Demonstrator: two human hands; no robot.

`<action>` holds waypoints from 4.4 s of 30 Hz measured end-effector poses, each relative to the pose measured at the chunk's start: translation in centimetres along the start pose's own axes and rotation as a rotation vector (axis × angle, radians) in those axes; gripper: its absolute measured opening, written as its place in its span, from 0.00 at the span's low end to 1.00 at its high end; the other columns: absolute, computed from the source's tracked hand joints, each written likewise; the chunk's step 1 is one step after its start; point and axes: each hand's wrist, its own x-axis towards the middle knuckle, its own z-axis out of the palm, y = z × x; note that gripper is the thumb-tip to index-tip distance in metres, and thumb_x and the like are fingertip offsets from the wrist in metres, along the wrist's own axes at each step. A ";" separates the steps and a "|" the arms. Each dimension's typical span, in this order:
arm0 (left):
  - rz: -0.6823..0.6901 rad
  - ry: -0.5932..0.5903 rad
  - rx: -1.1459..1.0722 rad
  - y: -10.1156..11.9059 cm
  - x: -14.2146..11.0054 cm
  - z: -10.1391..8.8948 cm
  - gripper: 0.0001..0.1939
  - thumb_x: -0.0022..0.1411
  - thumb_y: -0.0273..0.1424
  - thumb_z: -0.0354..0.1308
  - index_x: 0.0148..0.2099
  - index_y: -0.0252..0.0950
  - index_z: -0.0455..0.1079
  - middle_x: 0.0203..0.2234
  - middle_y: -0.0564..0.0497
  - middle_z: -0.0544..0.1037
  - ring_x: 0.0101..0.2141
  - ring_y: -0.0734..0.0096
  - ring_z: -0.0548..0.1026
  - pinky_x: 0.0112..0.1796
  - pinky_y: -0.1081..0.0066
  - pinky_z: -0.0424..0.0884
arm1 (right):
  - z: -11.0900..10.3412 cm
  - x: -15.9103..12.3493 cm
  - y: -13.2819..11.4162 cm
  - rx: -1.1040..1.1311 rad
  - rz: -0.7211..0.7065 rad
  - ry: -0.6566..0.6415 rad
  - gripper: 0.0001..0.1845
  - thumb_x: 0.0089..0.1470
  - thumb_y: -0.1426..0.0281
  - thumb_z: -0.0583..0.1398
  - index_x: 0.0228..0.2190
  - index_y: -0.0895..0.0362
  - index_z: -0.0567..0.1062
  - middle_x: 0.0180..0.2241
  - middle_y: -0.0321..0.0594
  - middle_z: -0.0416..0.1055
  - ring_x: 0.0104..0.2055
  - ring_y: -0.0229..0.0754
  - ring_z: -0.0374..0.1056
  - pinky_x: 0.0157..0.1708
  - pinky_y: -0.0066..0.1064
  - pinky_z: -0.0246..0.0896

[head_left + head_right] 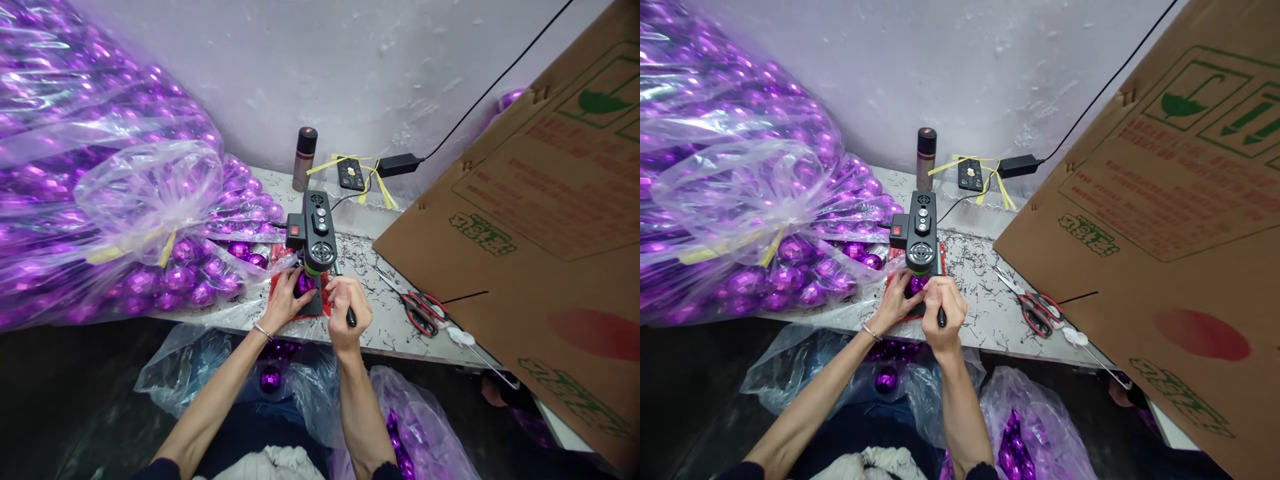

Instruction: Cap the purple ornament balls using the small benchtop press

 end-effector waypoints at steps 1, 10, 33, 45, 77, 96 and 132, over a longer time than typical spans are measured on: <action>0.009 0.023 -0.023 -0.1 -0.2 0.3 0.27 0.69 0.43 0.67 0.64 0.36 0.70 0.55 0.38 0.79 0.56 0.50 0.79 0.56 0.53 0.78 | 0.0 0.0 0.0 0.001 0.001 -0.001 0.17 0.69 0.75 0.53 0.27 0.53 0.68 0.26 0.35 0.72 0.29 0.37 0.70 0.30 0.33 0.62; 0.031 0.079 -0.080 -0.1 -0.8 0.7 0.24 0.70 0.41 0.67 0.63 0.38 0.71 0.53 0.41 0.82 0.54 0.52 0.82 0.55 0.54 0.79 | 0.3 -1.5 0.9 -0.006 -0.015 0.029 0.17 0.69 0.75 0.52 0.27 0.53 0.69 0.27 0.34 0.72 0.30 0.38 0.71 0.30 0.33 0.63; -0.008 0.030 -0.129 0.2 -0.4 0.5 0.24 0.67 0.40 0.69 0.62 0.39 0.72 0.55 0.40 0.82 0.56 0.51 0.82 0.56 0.53 0.79 | 2.2 -5.7 5.7 -0.010 -0.120 0.152 0.20 0.72 0.67 0.49 0.26 0.52 0.67 0.26 0.33 0.70 0.27 0.37 0.69 0.38 0.38 0.71; -0.009 -0.010 -0.154 0.5 -0.6 0.3 0.28 0.67 0.41 0.70 0.64 0.37 0.69 0.57 0.37 0.80 0.58 0.48 0.81 0.58 0.50 0.79 | 0.7 0.1 1.2 0.090 0.039 0.124 0.22 0.71 0.71 0.54 0.22 0.53 0.67 0.21 0.31 0.65 0.27 0.37 0.68 0.29 0.31 0.60; 0.082 -0.539 0.432 -5.1 7.4 -12.7 0.30 0.61 0.26 0.60 0.65 0.40 0.73 0.57 0.38 0.78 0.53 0.48 0.81 0.56 0.55 0.76 | 1.4 -0.9 0.5 0.011 0.059 0.110 0.21 0.72 0.69 0.52 0.24 0.53 0.67 0.24 0.34 0.67 0.28 0.37 0.68 0.30 0.33 0.63; -0.503 0.075 -0.902 1.4 -2.3 -2.4 0.30 0.68 0.52 0.63 0.65 0.41 0.69 0.60 0.40 0.79 0.58 0.54 0.80 0.56 0.55 0.80 | 0.6 1.8 -0.9 0.062 0.109 0.037 0.22 0.72 0.68 0.53 0.23 0.52 0.65 0.23 0.32 0.65 0.28 0.35 0.67 0.30 0.32 0.62; -0.020 0.090 -0.100 -0.4 -1.9 1.2 0.32 0.67 0.47 0.69 0.66 0.38 0.68 0.58 0.38 0.80 0.59 0.47 0.79 0.58 0.49 0.76 | 1.4 -4.0 3.1 -0.021 -0.068 0.098 0.18 0.72 0.71 0.50 0.28 0.52 0.68 0.29 0.34 0.72 0.30 0.37 0.71 0.33 0.34 0.66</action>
